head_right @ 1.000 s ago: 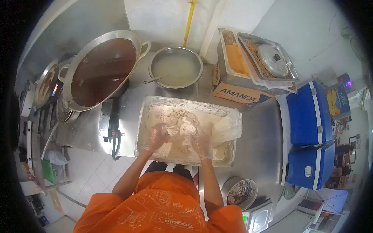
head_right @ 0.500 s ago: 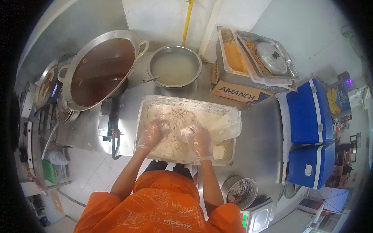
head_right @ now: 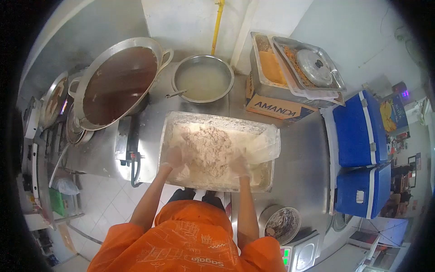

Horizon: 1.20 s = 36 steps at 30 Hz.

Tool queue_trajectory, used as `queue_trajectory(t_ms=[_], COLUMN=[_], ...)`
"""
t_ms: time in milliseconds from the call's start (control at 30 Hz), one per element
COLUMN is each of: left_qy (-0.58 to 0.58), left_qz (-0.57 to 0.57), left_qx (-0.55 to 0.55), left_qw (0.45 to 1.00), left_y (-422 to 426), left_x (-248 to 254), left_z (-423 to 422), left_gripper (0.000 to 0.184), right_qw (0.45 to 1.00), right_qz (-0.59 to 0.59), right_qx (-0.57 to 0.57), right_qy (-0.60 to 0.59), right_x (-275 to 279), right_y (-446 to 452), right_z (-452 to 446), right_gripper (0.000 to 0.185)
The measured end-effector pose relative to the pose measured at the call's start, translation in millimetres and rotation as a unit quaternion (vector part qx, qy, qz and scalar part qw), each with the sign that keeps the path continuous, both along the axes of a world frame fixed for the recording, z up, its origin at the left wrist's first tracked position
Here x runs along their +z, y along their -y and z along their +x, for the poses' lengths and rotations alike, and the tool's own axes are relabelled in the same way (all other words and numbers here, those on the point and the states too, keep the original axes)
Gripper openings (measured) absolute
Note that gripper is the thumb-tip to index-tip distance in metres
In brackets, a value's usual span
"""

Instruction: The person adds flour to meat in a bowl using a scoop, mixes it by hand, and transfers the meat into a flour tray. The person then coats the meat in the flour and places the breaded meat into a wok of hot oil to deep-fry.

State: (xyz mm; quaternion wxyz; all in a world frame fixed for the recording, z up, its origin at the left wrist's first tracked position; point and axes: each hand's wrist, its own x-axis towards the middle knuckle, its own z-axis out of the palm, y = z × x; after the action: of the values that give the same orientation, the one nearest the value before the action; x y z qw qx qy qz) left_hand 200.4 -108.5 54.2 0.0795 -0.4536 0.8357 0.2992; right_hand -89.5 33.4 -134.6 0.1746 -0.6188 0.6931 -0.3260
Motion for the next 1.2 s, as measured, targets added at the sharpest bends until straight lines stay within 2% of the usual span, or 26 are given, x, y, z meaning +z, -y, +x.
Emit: queue_trajectory(t_ms=[67, 100, 167, 200, 267, 300, 400, 433, 500, 533, 600, 667, 700, 733, 800, 867, 900, 967, 1000, 1033, 1067, 1100, 1133, 1167, 1200], left_qy=[-0.113, -0.169, -0.111, -0.079, -0.213, -0.278, -0.234, -0.239, -0.25, -0.257, -0.27, -0.306, -0.322, -0.331, -0.347, -0.296, -0.269, -0.264, -0.255, -0.245, -0.23, -0.21, -0.215, -0.22, -0.225], left_qz=[-0.131, -0.195, -0.09, -0.033, -0.131, -0.178, -0.083, -0.098, -0.131, -0.145, -0.172, -0.039, 0.026, 0.005, -0.038, -0.013, 0.001, -0.112, -0.102, -0.093, -0.017, 0.062, 0.038, 0.015, -0.006], left_qx=[-0.004, -0.006, -0.009, -0.01, -0.007, -0.006, 0.036, 0.045, 0.06, 0.037, -0.008, 0.037, 0.059, 0.048, 0.028, 0.105, 0.143, -0.03, -0.036, -0.042, 0.034, 0.109, 0.09, 0.072, 0.055], left_qw=[0.985, 0.966, 0.99, 0.996, 0.968, 0.944, 0.968, 0.965, 0.958, 0.955, 0.947, 0.951, 0.944, 0.942, 0.937, 0.949, 0.952, 0.957, 0.961, 0.964, 0.972, 0.97, 0.972, 0.973, 0.973], left_y=[-18.0, -24.2, -19.9, -23.8, -25.0, -24.6, -27.9, -29.8, -29.2, -26.3, -18.6, -17.3, -14.9, -8.5, 8.4, 26.2, 33.1, 54.9, 56.3, 57.6, 47.5, 37.9, 34.5, 29.8, 23.3], left_x=[-38.1, -62.1, -97.6, -103.4, -109.5, -108.8, -16.9, -14.4, -13.0, -12.5, -7.1, 15.2, 24.9, 20.0, -0.4, -19.5, -33.6, -110.0, -118.1, -125.9, -110.2, -98.5, -94.1, -91.4, -88.8], left_z=[-8.8, -15.5, -32.4, -34.1, -15.3, -8.0, 1.4, 3.6, 6.2, 3.7, -4.6, -9.1, -11.0, -9.8, -2.5, 0.5, 2.7, 4.1, -0.5, -5.2, -26.9, -41.3, -47.1, -50.4, -49.5], left_gripper=[0.046, 0.047, 0.044, 0.043, 0.039, 0.037, 0.038, 0.038, 0.038, 0.046, 0.061, 0.065, 0.066, 0.067, 0.07, 0.066, 0.065, 0.055, 0.05, 0.046, 0.043, 0.041, 0.038, 0.035, 0.032], right_qw=[0.97, 0.959, 0.977, 0.98, 0.988, 0.991, 0.996, 0.996, 0.991, 0.985, 0.992, 0.995, 0.998, 0.999, 0.985, 0.992, 0.949, 0.893, 0.936, 0.969, 0.984, 0.966, 0.913, 0.966, 0.979], right_qz=[0.111, 0.167, 0.205, 0.194, 0.141, 0.114, 0.072, 0.063, 0.053, 0.046, -0.009, -0.017, -0.001, 0.015, -0.097, -0.044, 0.072, 0.172, 0.158, 0.174, 0.174, 0.203, 0.223, 0.163, 0.099], right_qx=[0.012, -0.003, -0.023, -0.031, -0.041, -0.045, -0.039, -0.026, -0.001, 0.013, -0.063, -0.08, -0.06, -0.041, 0.091, 0.084, 0.005, -0.095, -0.115, -0.065, -0.021, 0.093, 0.203, 0.181, 0.151], right_qy=[-0.216, -0.227, -0.063, -0.013, 0.043, 0.056, 0.026, -0.051, -0.126, -0.165, -0.112, -0.061, -0.037, -0.014, -0.107, 0.08, 0.306, 0.404, 0.293, 0.161, 0.024, -0.127, -0.274, -0.091, 0.096], right_x=[-18.2, 1.7, -7.3, 0.1, 29.3, 51.5, 124.6, 136.3, 144.5, 148.9, 181.5, 188.5, 184.4, 182.4, 186.0, 190.1, 191.6, 170.1, 124.1, 86.0, 48.4, 17.1, -14.1, -55.4, -97.7], right_y=[10.8, 28.0, 33.4, 29.2, 17.7, 11.0, -2.7, -5.0, -5.8, -4.0, 1.3, 2.0, 1.7, 3.3, 12.6, 27.9, 34.4, 49.3, 63.2, 74.3, 85.3, 87.3, 88.1, 80.2, 64.5], right_z=[10.4, 45.0, 62.1, 65.7, 60.3, 56.1, 53.3, 51.5, 45.3, 43.1, 61.6, 68.5, 67.2, 65.3, 52.8, 38.9, 33.5, 23.1, 12.8, 6.6, 0.6, 2.9, 4.0, 2.2, -0.6], right_gripper=[0.045, 0.055, 0.067, 0.062, 0.055, 0.051, 0.04, 0.035, 0.029, 0.027, 0.026, 0.026, 0.027, 0.028, 0.039, 0.044, 0.044, 0.042, 0.041, 0.04, 0.039, 0.039, 0.039, 0.038, 0.037])
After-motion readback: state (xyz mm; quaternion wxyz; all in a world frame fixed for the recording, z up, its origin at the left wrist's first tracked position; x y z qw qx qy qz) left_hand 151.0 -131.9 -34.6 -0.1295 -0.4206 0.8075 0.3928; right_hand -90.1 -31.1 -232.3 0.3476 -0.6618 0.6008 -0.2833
